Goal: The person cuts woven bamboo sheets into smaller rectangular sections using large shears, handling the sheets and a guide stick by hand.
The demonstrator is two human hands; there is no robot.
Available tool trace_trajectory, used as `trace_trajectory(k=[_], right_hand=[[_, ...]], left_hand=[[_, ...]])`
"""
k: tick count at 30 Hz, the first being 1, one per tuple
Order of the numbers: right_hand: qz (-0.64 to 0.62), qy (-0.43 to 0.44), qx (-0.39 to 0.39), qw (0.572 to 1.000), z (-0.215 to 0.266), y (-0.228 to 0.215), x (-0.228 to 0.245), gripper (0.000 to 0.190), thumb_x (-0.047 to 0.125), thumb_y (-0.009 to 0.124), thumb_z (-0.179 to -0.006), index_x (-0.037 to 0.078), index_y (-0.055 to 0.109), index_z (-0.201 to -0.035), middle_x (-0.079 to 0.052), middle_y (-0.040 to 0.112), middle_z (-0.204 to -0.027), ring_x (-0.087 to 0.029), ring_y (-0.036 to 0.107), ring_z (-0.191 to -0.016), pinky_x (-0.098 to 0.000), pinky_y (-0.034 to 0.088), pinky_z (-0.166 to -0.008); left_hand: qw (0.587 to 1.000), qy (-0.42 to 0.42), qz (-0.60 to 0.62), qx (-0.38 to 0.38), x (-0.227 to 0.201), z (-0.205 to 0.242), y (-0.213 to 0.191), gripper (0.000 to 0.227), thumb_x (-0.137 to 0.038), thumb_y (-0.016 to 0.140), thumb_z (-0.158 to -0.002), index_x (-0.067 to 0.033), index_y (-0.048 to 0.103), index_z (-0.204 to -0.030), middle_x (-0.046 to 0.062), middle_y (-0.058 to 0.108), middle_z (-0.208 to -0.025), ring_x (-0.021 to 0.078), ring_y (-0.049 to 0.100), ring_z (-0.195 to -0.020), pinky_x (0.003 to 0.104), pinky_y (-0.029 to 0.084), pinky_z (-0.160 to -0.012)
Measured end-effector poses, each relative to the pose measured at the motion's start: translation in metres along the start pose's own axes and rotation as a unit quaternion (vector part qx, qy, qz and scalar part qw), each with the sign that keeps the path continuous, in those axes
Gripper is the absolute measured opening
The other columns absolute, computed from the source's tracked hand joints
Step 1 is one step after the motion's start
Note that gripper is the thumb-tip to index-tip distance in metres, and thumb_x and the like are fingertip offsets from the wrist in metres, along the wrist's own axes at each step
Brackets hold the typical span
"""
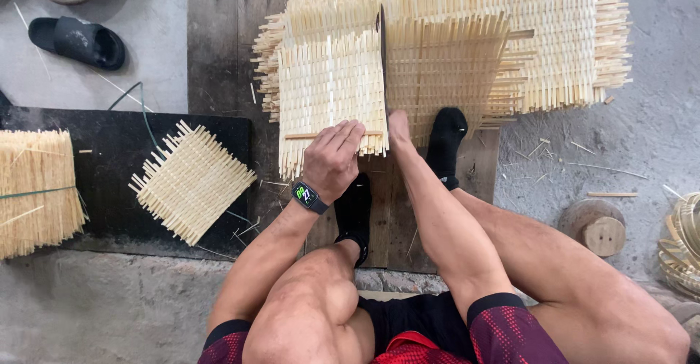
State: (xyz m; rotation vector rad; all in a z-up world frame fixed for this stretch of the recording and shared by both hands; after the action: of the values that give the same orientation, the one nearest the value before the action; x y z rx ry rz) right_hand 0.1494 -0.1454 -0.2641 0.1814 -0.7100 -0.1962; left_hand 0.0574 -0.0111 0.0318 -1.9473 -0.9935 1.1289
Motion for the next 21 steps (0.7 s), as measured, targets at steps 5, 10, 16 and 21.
trace_trajectory(k=[5, 10, 16, 21], right_hand=[[-0.012, -0.043, -0.029, 0.999, 0.009, -0.008, -0.002, 0.048, 0.018, 0.036, -0.095, -0.012, 0.071, -0.107, -0.026, 0.075, -0.102, -0.03, 0.075, -0.083, -0.0383, 0.061, -0.075], [0.393, -0.116, -0.047, 0.911, 0.097, -0.004, -0.006, 0.042, 0.033, 0.066, -0.092, -0.008, 0.072, -0.1, -0.031, 0.073, -0.092, -0.04, 0.071, -0.087, -0.0485, 0.054, -0.073], [0.556, -0.303, -0.14, 0.761, 0.196, -0.017, -0.049, 0.056, 0.045, 0.083, -0.08, 0.002, 0.057, -0.104, -0.023, 0.064, -0.101, -0.044, 0.061, -0.099, -0.0533, 0.049, -0.084], [0.595, -0.237, -0.138, 0.756, 0.207, -0.054, -0.068, 0.074, 0.042, 0.089, -0.069, -0.002, 0.05, -0.115, -0.023, 0.055, -0.116, -0.043, 0.051, -0.112, -0.0542, 0.043, -0.095]], left_hand=[[1.0, -0.01, 0.002, 0.003, 0.003, 0.004, 0.005, 0.038, 0.005, 0.065, -0.084, -0.0015, 0.07, -0.122, 0.015, 0.075, -0.118, 0.0304, 0.072, -0.111, 0.041, 0.059, -0.097], [0.993, -0.029, 0.017, -0.109, 0.026, 0.011, -0.008, 0.041, 0.007, 0.061, -0.095, -0.0067, 0.066, -0.132, 0.014, 0.074, -0.118, 0.026, 0.072, -0.105, 0.038, 0.063, -0.089], [0.97, -0.051, -0.015, -0.237, 0.038, 0.004, -0.07, 0.048, 0.005, 0.069, -0.096, -0.0137, 0.064, -0.14, 0.011, 0.07, -0.115, 0.0248, 0.067, -0.103, 0.034, 0.063, -0.086], [0.963, -0.018, 0.003, -0.267, 0.0, 0.002, -0.119, 0.052, 0.004, 0.073, -0.094, -0.0113, 0.062, -0.143, 0.011, 0.067, -0.112, 0.0281, 0.062, -0.104, 0.042, 0.055, -0.089]])
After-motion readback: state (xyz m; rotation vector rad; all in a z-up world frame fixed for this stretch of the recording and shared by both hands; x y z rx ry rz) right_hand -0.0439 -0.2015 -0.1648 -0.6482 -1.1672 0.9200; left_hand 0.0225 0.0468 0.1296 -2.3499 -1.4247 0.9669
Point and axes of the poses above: each hand's wrist, its own z-axis away from the middle knuckle, its own y-axis out of the palm, x = y × z, the point moved 6 cm from there along -z, towards the middle knuckle
